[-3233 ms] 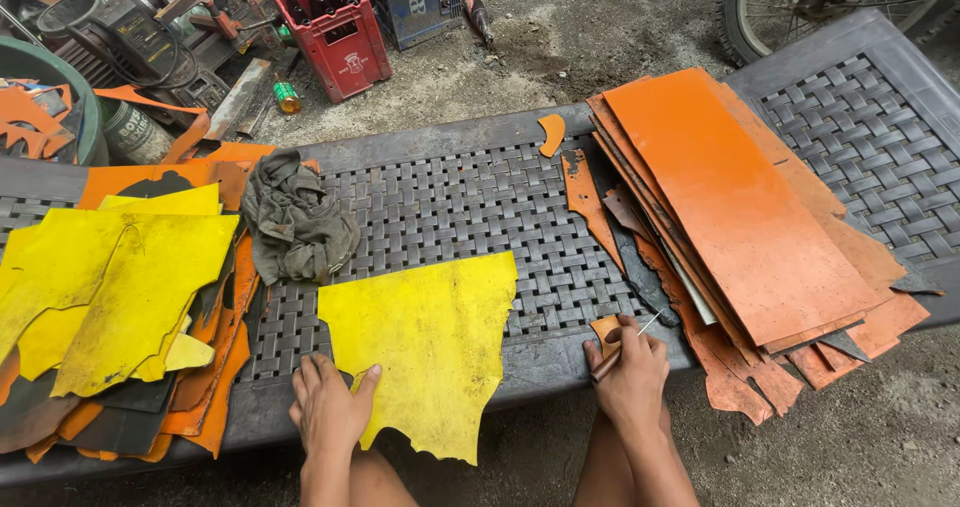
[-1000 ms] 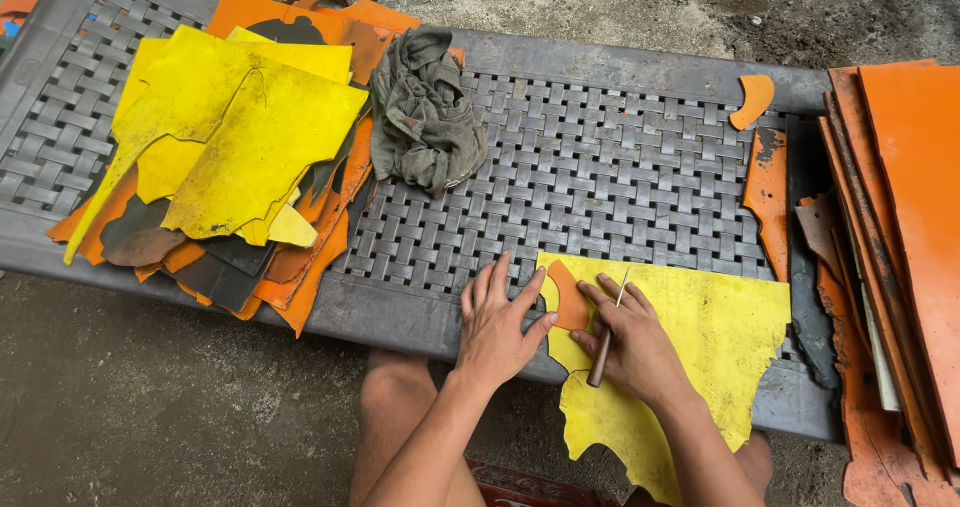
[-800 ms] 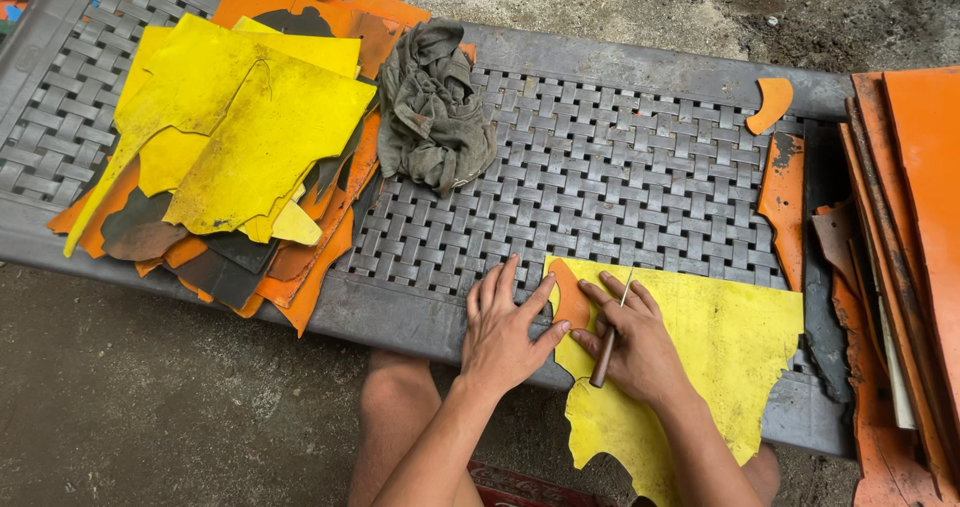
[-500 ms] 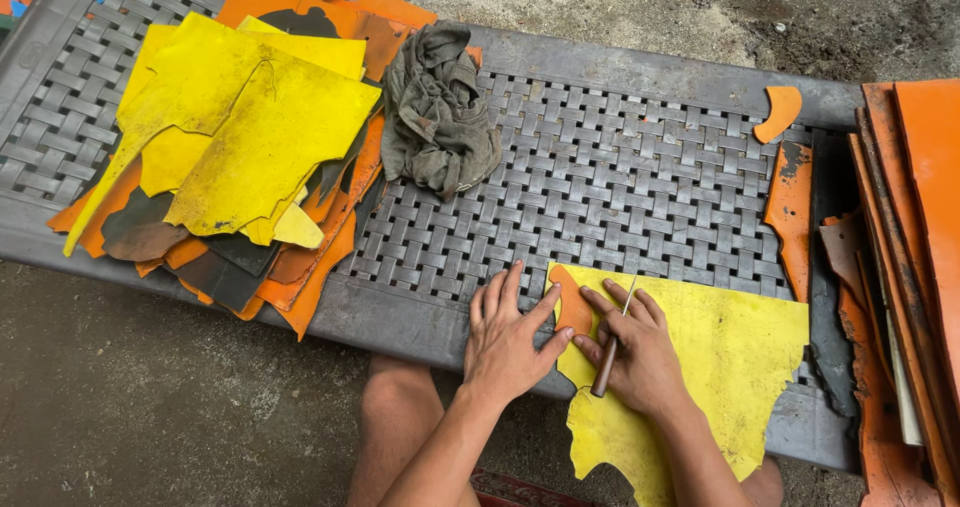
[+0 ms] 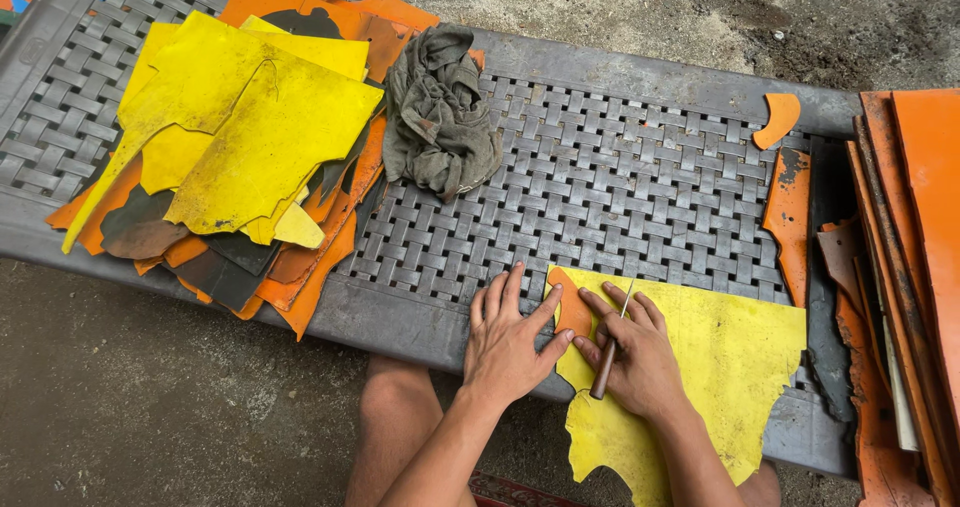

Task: The person uses a small knife to cut shapes from yellow rubber sheets using an orange template as a guide. They repeatedly trace around the template, cut out the shapes, and place the finished pieces aside.

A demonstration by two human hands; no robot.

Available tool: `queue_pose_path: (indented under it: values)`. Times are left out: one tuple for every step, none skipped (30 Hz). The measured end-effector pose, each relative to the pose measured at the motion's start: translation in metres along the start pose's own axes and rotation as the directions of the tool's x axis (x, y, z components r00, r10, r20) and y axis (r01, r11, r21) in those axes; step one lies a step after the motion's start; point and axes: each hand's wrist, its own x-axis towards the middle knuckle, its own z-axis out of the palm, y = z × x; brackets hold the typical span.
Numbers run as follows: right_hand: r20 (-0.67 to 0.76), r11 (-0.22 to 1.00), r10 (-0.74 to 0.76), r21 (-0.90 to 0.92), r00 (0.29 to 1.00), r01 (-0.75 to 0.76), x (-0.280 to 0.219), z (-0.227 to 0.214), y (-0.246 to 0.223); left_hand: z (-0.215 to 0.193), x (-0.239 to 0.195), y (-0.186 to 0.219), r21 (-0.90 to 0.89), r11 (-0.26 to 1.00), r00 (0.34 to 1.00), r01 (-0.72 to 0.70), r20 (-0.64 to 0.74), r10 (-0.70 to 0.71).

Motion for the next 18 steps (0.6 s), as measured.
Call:
queue_pose_path:
  values:
    - [0.001, 1.0, 0.002, -0.001, 1.0, -0.002, -0.0002, -0.0002, -0.0006, 0.0001, -0.0003, 0.0001, -0.002, 1.0, 1.0, 0.003, 0.004, -0.003]
    - [0.001, 1.0, 0.004, -0.001, 1.0, -0.004, 0.0, -0.0005, -0.0011, 0.0001, -0.0002, 0.0, -0.004, 1.0, 1.0, 0.005, 0.007, -0.005]
    - [0.005, 1.0, 0.011, -0.003, 1.0, -0.011, 0.0003, -0.0008, -0.0014, 0.0003, 0.0002, -0.0002, -0.006, 1.0, 1.0, 0.007, 0.01, -0.007]
    - [0.01, 1.0, 0.018, -0.004, 1.0, -0.018, 0.0, -0.0009, -0.0018, 0.0006, 0.0001, -0.0002, -0.004, 1.0, 1.0, 0.008, 0.013, -0.008]
    - [0.015, 1.0, 0.025, -0.005, 1.0, -0.025, -0.0003, -0.001, -0.0022, 0.001, 0.0001, -0.0002, -0.001, 1.0, 1.0, 0.009, 0.017, -0.009]
    - [0.018, 1.0, 0.028, -0.005, 0.999, -0.028, -0.0001, -0.0013, -0.0023, 0.0014, 0.0005, -0.0003, 0.001, 1.0, 1.0, 0.01, 0.02, -0.01]
    - [0.021, 1.0, 0.031, -0.004, 0.999, -0.031, -0.0001, -0.0014, -0.0023, 0.0015, 0.0006, -0.0004, -0.002, 1.0, 1.0, 0.01, 0.02, -0.009]
    - [0.024, 0.999, 0.034, -0.004, 0.999, -0.034, 0.0, -0.0016, -0.0023, 0.0015, 0.0006, -0.0005, -0.004, 1.0, 1.0, 0.009, 0.02, -0.009]
    - [0.024, 0.999, 0.033, -0.007, 0.999, -0.033, 0.0002, -0.0018, -0.0022, 0.0014, 0.0007, -0.0005, -0.007, 1.0, 1.0, 0.009, 0.019, -0.009]
    - [0.024, 0.999, 0.032, -0.009, 0.999, -0.032, 0.0002, -0.0018, -0.0021, 0.0012, 0.0007, -0.0006, -0.006, 1.0, 1.0, 0.01, 0.02, -0.009]
    - [0.025, 0.999, 0.031, -0.012, 0.999, -0.031, 0.0003, -0.0017, -0.002, 0.0009, 0.0008, -0.0006, -0.004, 1.0, 1.0, 0.01, 0.021, -0.01]
    - [0.024, 0.999, 0.031, -0.009, 0.999, -0.031, -0.0001, -0.0015, -0.0021, 0.0006, 0.0006, -0.0004, -0.003, 1.0, 1.0, 0.011, 0.022, -0.011]
    - [0.022, 1.0, 0.031, -0.006, 0.999, -0.03, -0.0005, -0.0013, -0.0021, 0.0001, 0.0003, -0.0001, -0.005, 1.0, 1.0, 0.01, 0.019, -0.01]
    - [0.02, 1.0, 0.03, -0.003, 0.999, -0.03, -0.0005, -0.0013, -0.0021, -0.0005, 0.0003, 0.0002, -0.006, 1.0, 1.0, 0.009, 0.016, -0.009]
    - [0.018, 1.0, 0.028, -0.003, 0.999, -0.028, -0.0002, -0.0013, -0.002, -0.0011, 0.0006, 0.0006, -0.007, 1.0, 1.0, 0.007, 0.013, -0.007]
    - [0.017, 1.0, 0.026, -0.002, 1.0, -0.026, -0.0002, -0.0012, -0.0021, -0.0016, 0.0006, 0.0009, -0.013, 1.0, 1.0, 0.013, 0.02, -0.013]
    - [0.016, 1.0, 0.025, -0.001, 1.0, -0.025, -0.0001, -0.001, -0.002, -0.0019, 0.0008, 0.0011, -0.018, 1.0, 0.999, 0.019, 0.027, -0.019]
    - [0.015, 1.0, 0.022, 0.0, 1.0, -0.022, -0.0005, -0.0009, -0.002, -0.002, 0.0005, 0.0013, -0.023, 0.999, 0.999, 0.026, 0.036, -0.026]
